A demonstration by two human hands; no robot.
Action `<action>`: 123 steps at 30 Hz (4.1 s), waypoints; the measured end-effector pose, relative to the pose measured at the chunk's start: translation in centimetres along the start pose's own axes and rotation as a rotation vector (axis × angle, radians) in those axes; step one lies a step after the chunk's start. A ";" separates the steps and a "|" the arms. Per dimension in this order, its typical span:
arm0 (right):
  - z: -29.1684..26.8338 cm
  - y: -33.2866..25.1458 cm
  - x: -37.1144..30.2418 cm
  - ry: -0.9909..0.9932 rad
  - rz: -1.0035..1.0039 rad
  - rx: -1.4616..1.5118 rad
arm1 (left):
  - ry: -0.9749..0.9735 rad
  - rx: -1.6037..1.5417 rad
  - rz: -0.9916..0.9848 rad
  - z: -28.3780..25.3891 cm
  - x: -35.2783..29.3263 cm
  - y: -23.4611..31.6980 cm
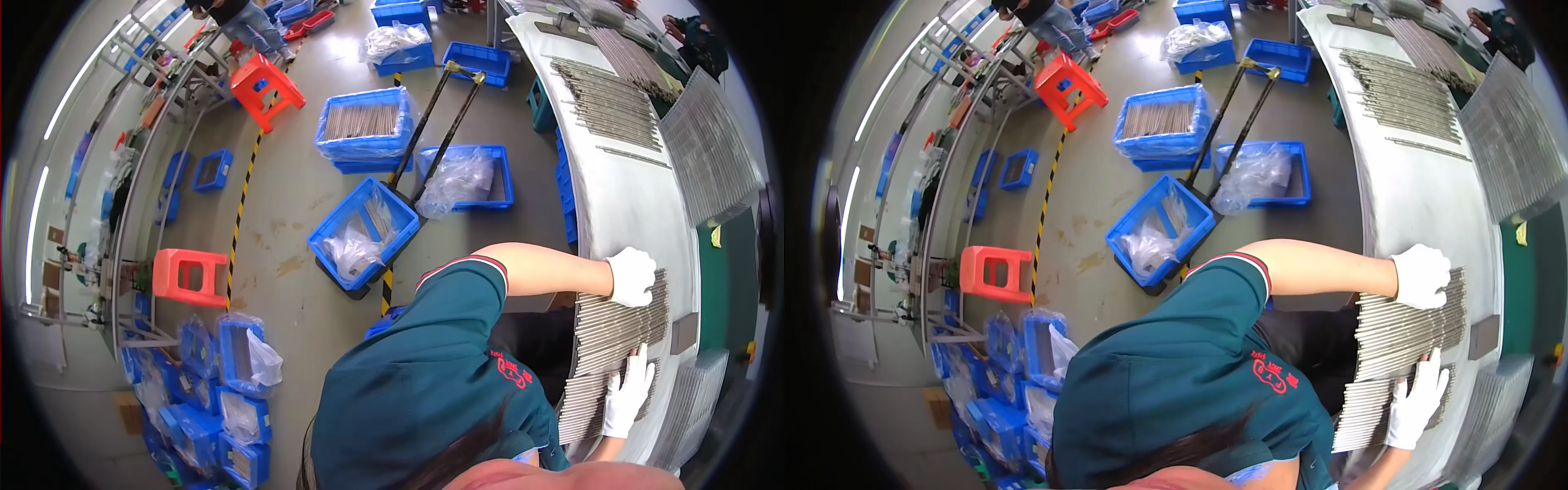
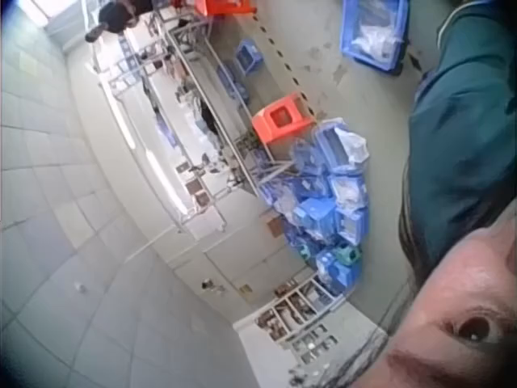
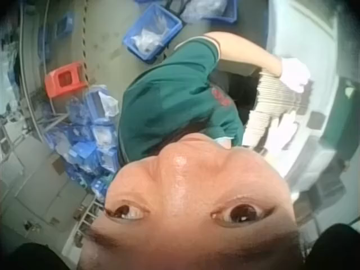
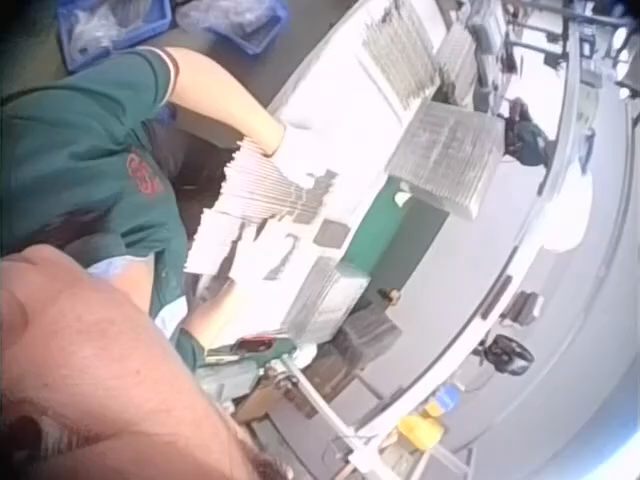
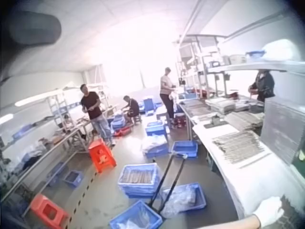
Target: Sorting and aligning thin metal rods on a workbench in a factory setting.
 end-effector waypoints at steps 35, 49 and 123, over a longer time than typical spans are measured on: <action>-0.5 -3.4 -8.0 0.158 0.178 0.067 | -0.083 0.286 0.103 -1.6 -1.4 0.9; -1.4 -4.8 -1.8 0.220 0.008 0.122 | -0.070 0.196 0.087 -1.6 -0.9 0.3; -1.0 -7.3 12.3 0.307 -0.065 0.151 | -0.353 0.546 0.300 -4.3 -2.0 -6.3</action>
Point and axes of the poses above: each hand's wrist, its own x-axis towards the middle knuckle, its own z-axis out of the palm, y = z × x, the point moved 5 cm from there along x, towards the middle knuckle, and after that the axes turned 7 degrees about -y, right-handed, at the moved point
